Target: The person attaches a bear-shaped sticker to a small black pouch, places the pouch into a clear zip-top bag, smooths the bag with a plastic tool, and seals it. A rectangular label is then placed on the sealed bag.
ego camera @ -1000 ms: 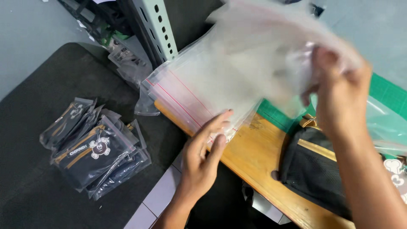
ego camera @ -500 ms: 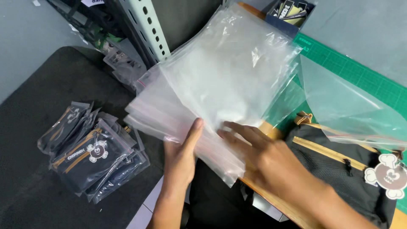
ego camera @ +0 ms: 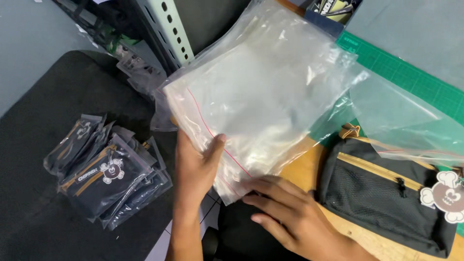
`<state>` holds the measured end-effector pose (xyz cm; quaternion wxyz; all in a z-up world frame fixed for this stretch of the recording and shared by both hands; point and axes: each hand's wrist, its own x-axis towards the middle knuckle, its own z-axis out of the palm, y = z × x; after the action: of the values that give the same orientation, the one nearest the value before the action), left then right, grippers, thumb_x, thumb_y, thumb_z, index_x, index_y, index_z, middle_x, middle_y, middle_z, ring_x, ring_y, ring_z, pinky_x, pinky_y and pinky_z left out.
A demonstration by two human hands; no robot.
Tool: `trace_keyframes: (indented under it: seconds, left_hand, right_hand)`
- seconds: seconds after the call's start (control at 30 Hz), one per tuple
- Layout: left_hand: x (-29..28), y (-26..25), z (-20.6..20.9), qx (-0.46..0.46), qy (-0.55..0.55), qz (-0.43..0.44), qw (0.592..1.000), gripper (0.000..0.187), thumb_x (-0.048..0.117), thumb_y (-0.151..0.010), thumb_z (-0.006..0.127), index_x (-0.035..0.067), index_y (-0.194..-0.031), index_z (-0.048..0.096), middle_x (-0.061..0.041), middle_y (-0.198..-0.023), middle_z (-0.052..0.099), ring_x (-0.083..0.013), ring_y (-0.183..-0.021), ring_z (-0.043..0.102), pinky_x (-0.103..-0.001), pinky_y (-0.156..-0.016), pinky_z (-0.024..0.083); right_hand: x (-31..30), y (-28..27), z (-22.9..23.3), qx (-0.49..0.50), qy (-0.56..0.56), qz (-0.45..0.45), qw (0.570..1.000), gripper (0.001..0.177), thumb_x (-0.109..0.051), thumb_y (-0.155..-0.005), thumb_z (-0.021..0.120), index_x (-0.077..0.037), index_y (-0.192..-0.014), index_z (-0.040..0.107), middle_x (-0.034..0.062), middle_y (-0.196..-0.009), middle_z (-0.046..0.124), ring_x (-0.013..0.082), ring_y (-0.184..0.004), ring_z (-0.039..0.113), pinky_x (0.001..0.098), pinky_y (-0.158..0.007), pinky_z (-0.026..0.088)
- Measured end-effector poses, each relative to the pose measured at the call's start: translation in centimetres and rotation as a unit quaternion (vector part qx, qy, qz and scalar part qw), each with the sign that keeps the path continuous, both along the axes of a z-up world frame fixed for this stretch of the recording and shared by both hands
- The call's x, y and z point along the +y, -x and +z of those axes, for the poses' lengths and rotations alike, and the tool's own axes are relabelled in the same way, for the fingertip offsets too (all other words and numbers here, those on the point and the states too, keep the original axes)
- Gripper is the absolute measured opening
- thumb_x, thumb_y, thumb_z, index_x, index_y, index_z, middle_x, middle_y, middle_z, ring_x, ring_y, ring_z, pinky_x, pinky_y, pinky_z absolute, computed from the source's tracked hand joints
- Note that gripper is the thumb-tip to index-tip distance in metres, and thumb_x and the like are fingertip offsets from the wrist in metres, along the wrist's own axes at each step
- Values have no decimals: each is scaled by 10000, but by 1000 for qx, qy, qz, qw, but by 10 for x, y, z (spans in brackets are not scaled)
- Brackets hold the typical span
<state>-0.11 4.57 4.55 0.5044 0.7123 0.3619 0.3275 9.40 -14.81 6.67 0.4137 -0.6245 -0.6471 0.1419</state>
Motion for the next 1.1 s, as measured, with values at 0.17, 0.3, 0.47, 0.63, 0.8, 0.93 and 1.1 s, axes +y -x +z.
trace_keyframes:
  seconds: [0.17,0.3,0.47,0.63,0.8,0.93,1.1]
  left_hand:
    - [-1,12,-15,-87,159,26,983,535,88,-859,722,-12,-1346,525,-175,-1215,697,-206,-1078,675,-297,-949,557]
    - [14,47,-22,-83,305,59,947,699,19,-722,760,5,-1397,579,-156,-1226,735,-219,-1096,693,-290,-973,552]
    - [51,146,-45,41,353,185,916,575,-13,-716,773,-5,-1280,661,-170,-1088,745,-255,-989,683,-312,-875,508]
    - [54,241,-69,74,303,149,938,496,-36,-735,797,-67,-1226,728,-179,-1036,773,-243,-970,693,-326,-876,518]
    - [35,328,-130,123,327,170,921,393,60,-801,824,-15,-1179,749,-152,-1017,820,-209,-960,736,-343,-849,555]
    - [17,357,-110,136,304,112,936,597,167,-875,697,124,-1455,565,-26,-1262,705,-101,-1177,600,-266,-1036,439]
    - [-3,405,-144,61,306,224,923,676,153,-890,667,158,-1545,500,-58,-1247,708,-154,-1126,641,-307,-994,469]
  right_hand:
    - [-27,29,-60,553,149,-23,820,415,-416,-973,563,-53,-1161,634,155,-1123,728,222,-968,677,321,-810,586]
    - [4,46,-31,777,-34,84,623,823,-602,-994,535,41,-1489,400,232,-1500,510,336,-1340,555,472,-1096,480]
    - [5,48,-64,842,-106,-190,494,658,-471,-855,698,-124,-1398,564,124,-1370,624,311,-1250,589,551,-1059,443]
    - [28,65,-52,704,-20,-407,581,449,-158,-868,609,-37,-1300,592,148,-1205,666,290,-1086,630,446,-972,500]
    - [53,98,-25,509,176,-414,734,398,-23,-873,699,27,-1268,693,191,-1008,735,262,-925,669,343,-851,511]
    - [60,119,-82,497,290,-360,734,363,-26,-880,703,50,-1234,728,231,-1157,786,272,-1090,704,347,-994,514]
    - [98,145,-162,397,292,-145,858,241,-175,-908,724,30,-1029,759,94,-964,740,187,-916,669,333,-815,532]
